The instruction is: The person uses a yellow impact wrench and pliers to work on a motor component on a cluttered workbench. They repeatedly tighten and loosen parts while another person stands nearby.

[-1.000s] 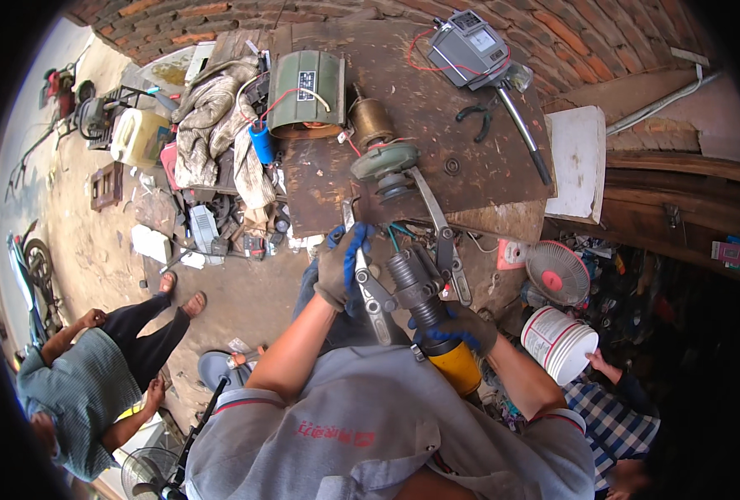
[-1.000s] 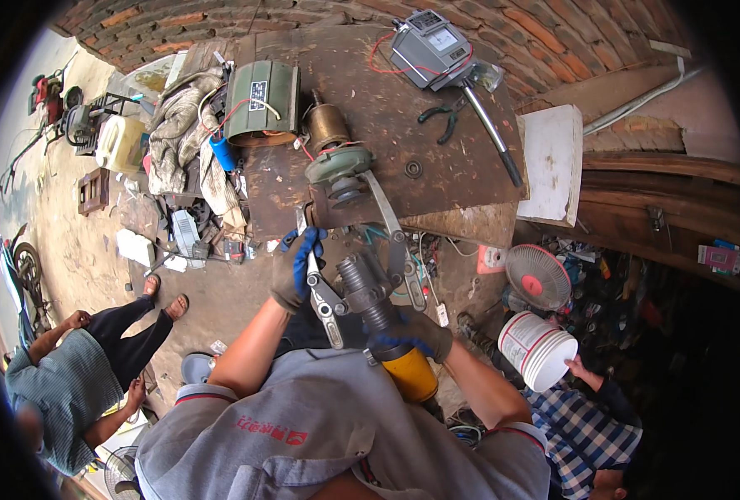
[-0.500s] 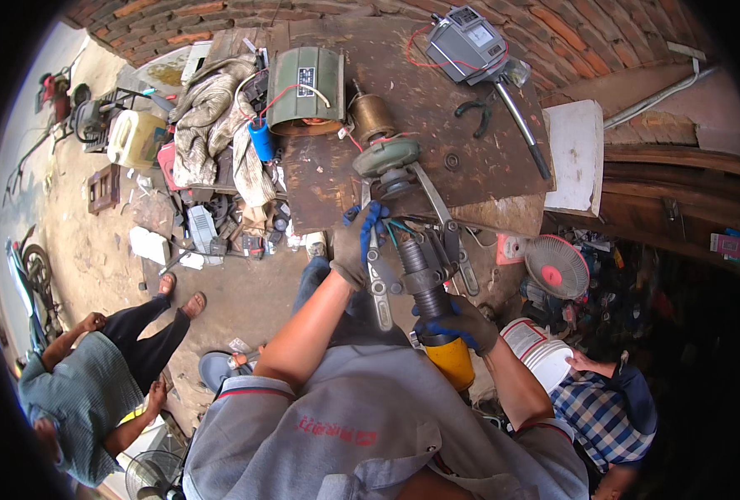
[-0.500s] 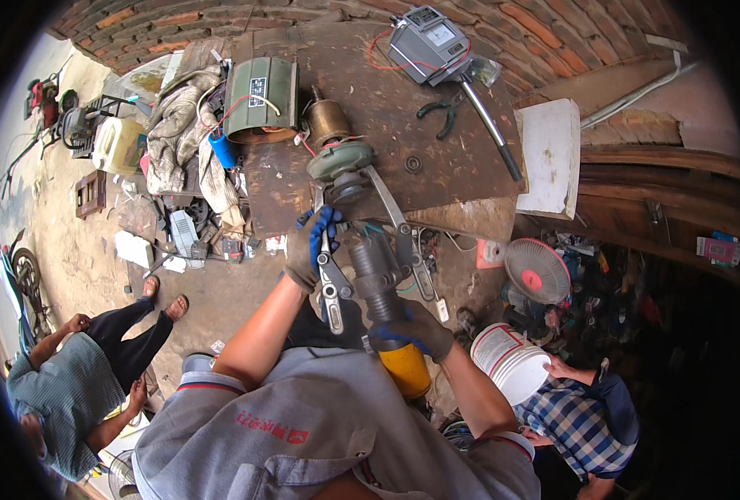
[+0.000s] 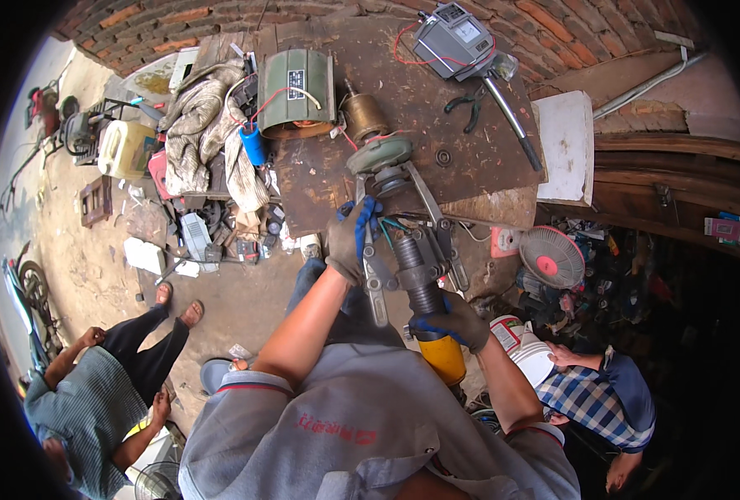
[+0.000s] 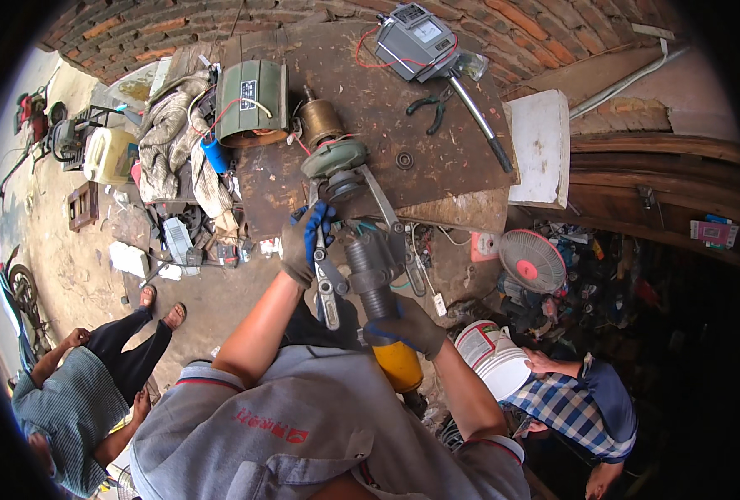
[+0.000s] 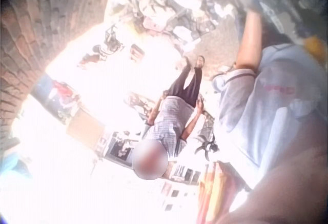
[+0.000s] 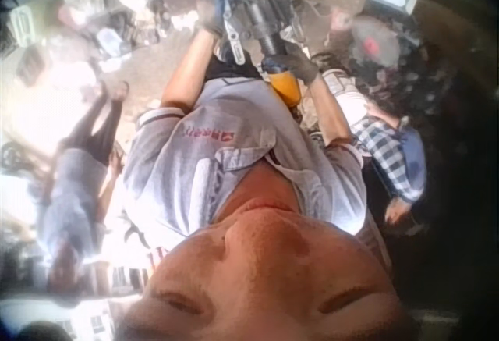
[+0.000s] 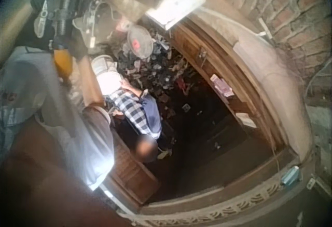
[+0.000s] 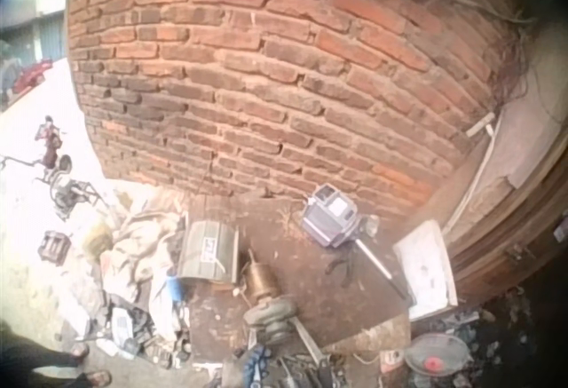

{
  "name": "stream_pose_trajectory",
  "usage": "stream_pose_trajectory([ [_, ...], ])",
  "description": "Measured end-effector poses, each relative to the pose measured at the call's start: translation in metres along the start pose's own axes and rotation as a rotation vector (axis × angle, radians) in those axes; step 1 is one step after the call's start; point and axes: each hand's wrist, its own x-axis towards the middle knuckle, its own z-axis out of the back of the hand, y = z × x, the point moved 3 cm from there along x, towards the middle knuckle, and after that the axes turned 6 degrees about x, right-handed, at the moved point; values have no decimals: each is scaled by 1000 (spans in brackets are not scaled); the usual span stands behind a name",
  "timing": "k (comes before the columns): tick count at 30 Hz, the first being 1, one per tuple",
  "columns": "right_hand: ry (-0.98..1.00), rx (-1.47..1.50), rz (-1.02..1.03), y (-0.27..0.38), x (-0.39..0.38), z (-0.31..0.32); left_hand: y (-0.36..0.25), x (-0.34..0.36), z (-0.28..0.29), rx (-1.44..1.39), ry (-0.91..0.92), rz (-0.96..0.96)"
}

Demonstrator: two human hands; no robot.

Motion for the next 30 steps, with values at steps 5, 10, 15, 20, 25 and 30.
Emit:
stream_pose_trajectory([
  [5, -23, 35, 38, -2, 4, -6, -6, 3, -6, 18, 30, 30],
  [10, -79, -44, 52, 1, 2, -14, 1, 11, -1, -20, 103, 21],
  [15, -95, -8, 13, -7, 2, -10, 16, 17, -1, -669, 493, 307],
  [20, -112, 77, 28, -4, -6, -14, 28, 19, -6, -829, 538, 437],
  [25, -77, 51, 124, -1, -10, -15, 22, 15, -19, -720, 616, 351],
  [30, -74, -14, 81, 0, -9, -12, 15, 21, -27, -851, 818, 305],
])
